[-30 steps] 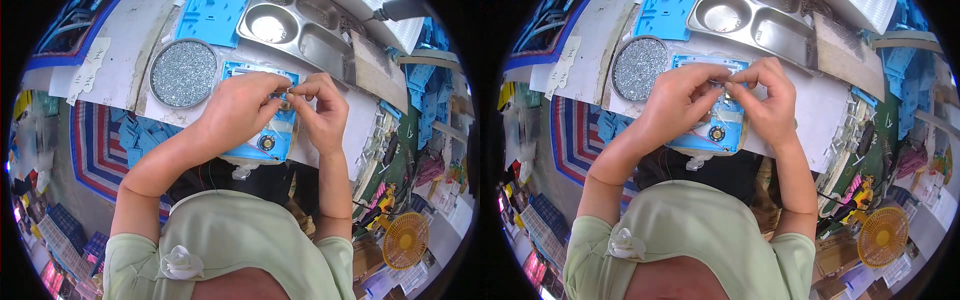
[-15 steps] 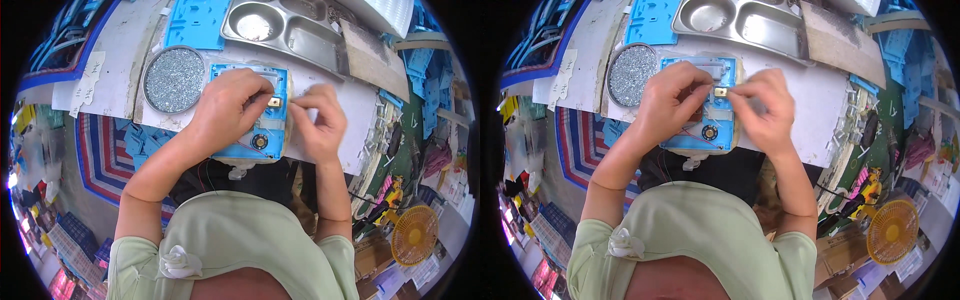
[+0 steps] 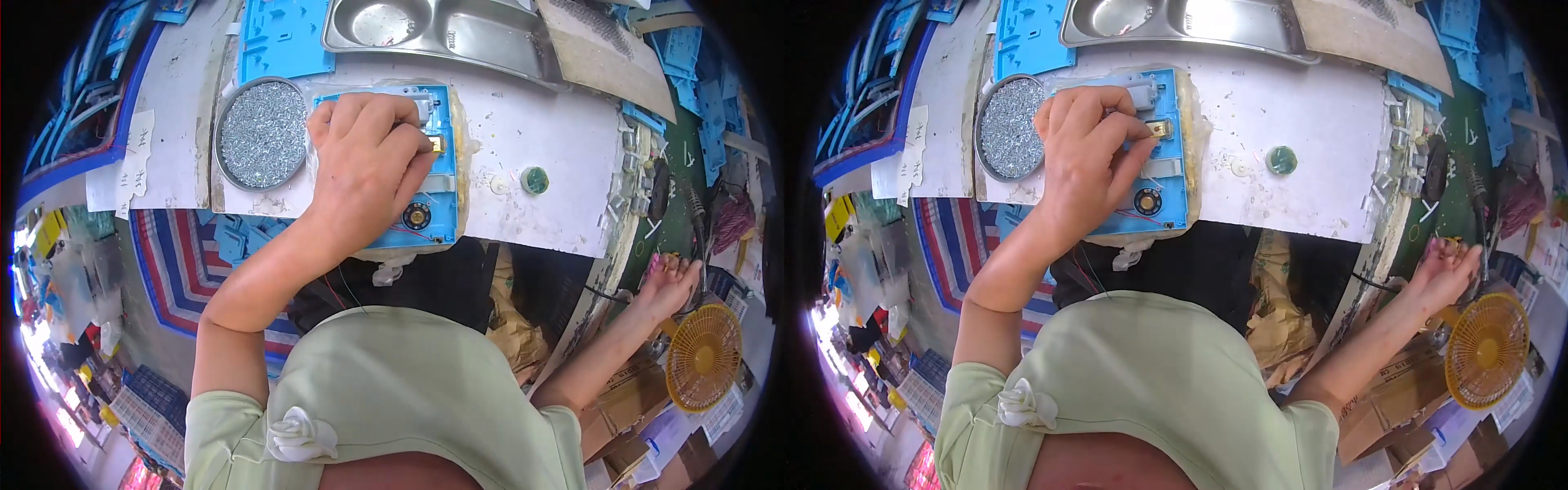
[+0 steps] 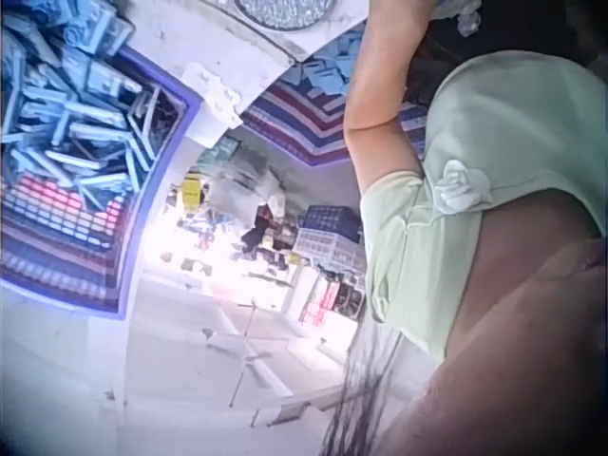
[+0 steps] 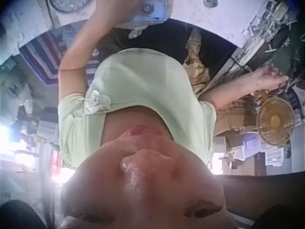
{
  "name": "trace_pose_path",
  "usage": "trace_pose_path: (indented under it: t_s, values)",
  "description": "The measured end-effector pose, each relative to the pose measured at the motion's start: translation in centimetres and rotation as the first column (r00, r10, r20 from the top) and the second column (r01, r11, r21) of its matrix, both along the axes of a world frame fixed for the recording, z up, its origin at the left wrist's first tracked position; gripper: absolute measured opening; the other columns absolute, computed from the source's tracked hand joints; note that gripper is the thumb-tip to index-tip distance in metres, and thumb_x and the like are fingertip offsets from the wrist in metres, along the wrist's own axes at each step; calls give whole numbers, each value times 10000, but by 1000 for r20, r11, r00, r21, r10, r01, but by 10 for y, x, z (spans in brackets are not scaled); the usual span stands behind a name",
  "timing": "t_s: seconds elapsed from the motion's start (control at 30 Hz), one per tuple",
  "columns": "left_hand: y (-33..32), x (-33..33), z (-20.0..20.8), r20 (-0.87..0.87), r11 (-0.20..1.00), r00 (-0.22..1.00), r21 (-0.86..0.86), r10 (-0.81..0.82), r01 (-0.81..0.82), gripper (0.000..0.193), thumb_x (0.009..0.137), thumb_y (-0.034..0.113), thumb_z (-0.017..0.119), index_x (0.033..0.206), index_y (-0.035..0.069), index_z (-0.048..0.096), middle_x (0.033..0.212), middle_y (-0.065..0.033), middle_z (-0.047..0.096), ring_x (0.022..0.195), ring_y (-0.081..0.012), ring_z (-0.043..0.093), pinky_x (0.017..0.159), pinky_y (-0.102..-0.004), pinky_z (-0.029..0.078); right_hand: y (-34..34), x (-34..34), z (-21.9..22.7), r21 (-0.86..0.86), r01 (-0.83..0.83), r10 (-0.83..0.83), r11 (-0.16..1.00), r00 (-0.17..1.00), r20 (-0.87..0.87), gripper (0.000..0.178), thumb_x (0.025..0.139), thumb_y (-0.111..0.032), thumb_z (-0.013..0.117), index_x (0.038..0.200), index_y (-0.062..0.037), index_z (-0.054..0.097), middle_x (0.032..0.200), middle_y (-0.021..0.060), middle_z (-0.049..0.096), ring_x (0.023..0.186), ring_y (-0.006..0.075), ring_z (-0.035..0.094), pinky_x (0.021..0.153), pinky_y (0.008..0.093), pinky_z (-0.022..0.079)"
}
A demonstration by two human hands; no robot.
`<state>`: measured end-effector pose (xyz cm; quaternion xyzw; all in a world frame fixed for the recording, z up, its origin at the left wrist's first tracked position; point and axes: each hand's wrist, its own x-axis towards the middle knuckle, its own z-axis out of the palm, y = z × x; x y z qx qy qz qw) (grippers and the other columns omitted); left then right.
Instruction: Assembling a small blue electronic toy or device by soldering wires and installing a motor into the casing.
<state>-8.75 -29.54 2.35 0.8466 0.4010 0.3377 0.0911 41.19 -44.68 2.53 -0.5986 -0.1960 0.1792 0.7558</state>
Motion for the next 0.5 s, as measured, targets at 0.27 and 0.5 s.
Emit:
trace_pose_path:
  t_s: [0.27, 0.5]
  values:
    - [-1, 1, -5, -31, 999, 1000, -35, -2, 1, 161, 742, 109, 787, 865, 102, 684, 1026, -29, 604, 951, -255, 535, 887, -399, 334, 21, -22, 27, -41, 333, -313, 942, 917, 247, 332, 1021, -231, 604, 1226, 27, 648, 946, 149, 694, 760, 191, 586, 782, 375, 529]
    - [0, 0, -6, -22, 998, 1000, -55, -3, 2, 164, 744, 114, 792, 867, 106, 683, 1022, -29, 601, 946, -247, 531, 879, -397, 334, -17, -91, 17, -2, 46, -43, 999, 937, 346, 151, 1007, -171, 594, 1098, -56, 557, 910, 87, 625, 840, 197, 638, 842, 403, 561]
